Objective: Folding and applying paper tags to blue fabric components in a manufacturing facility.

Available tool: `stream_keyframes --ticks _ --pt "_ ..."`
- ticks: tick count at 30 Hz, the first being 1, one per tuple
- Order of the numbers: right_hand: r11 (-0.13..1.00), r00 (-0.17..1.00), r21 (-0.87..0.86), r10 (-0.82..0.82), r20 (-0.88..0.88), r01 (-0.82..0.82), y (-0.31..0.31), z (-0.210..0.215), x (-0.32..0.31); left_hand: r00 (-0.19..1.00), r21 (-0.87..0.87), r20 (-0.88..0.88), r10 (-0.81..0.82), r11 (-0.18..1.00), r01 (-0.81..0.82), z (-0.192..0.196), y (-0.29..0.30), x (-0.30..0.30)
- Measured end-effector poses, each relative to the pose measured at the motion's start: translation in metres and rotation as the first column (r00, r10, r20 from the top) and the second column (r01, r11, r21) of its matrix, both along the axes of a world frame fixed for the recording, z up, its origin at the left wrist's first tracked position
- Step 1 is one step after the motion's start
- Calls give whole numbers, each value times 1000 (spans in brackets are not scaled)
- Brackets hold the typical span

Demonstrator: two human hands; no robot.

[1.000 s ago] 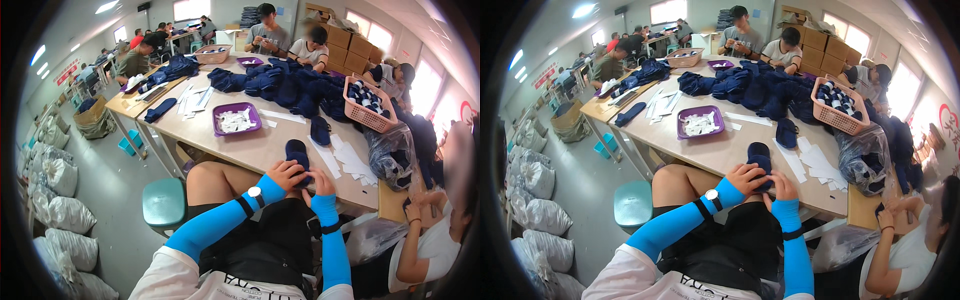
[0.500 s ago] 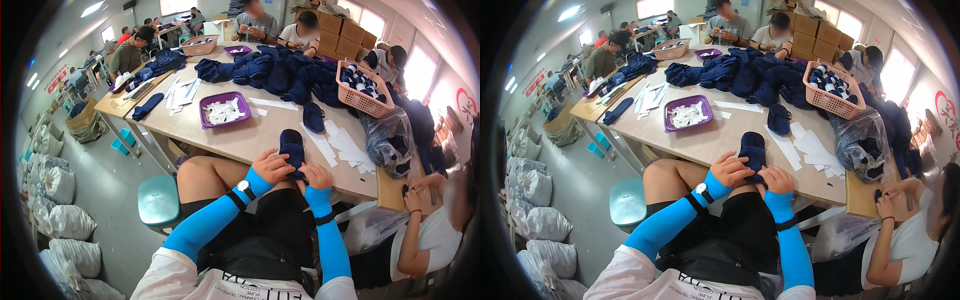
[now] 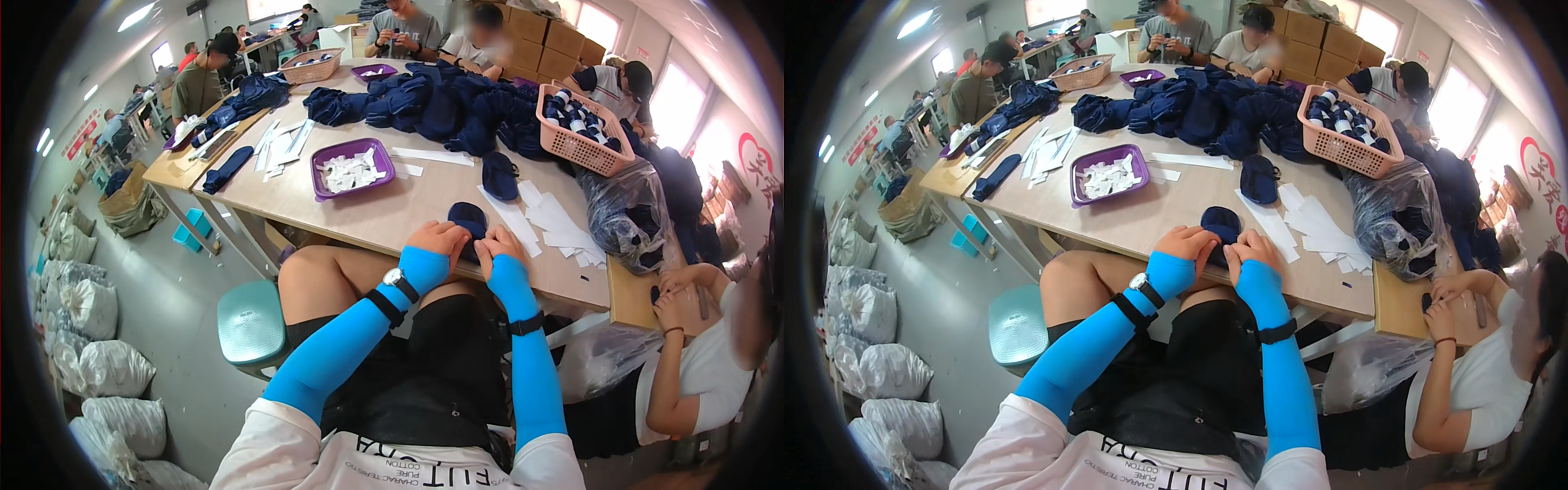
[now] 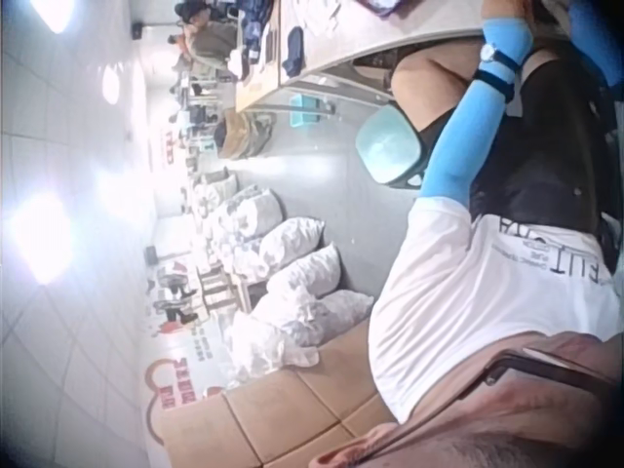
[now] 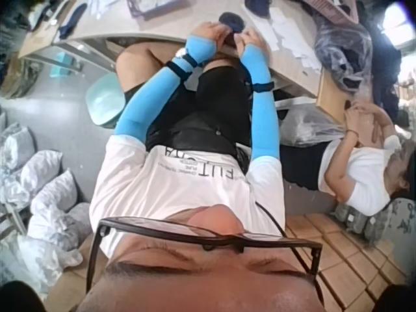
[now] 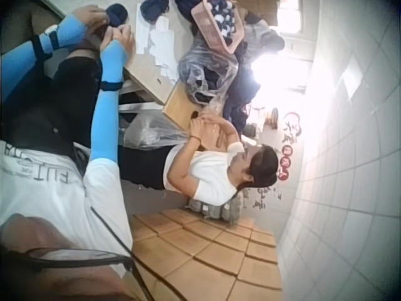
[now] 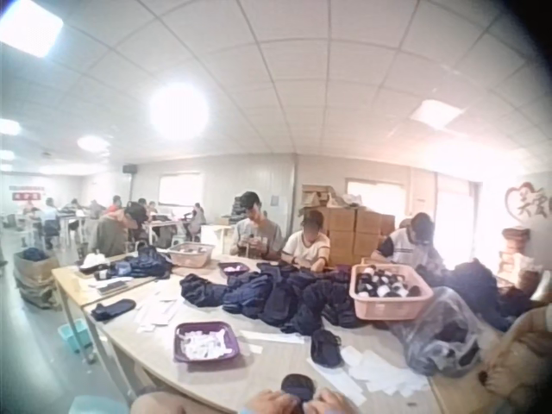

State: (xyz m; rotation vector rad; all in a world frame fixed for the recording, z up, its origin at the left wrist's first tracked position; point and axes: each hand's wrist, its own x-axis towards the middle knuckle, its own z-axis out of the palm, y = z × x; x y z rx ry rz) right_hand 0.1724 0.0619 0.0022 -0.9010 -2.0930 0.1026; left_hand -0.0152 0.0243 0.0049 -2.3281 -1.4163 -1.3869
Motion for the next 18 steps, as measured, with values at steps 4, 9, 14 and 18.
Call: stream_keyframes --ticks 4,9,14,18 --pt "996 996 -6 -87 19 87 1 -1 -3 999 133 35 11 991 -15 -4 -7 -1" --pt "992 993 -58 -113 35 115 7 -11 2 993 169 -86 -76 981 90 -6 -22 -10" --pt "998 998 -15 -56 7 56 4 -9 7 989 220 -121 -86 969 112 -16 -18 -10" --pt "998 993 -48 26 -114 -31 -8 -5 9 985 213 -124 -120 966 145 -21 -13 -11"
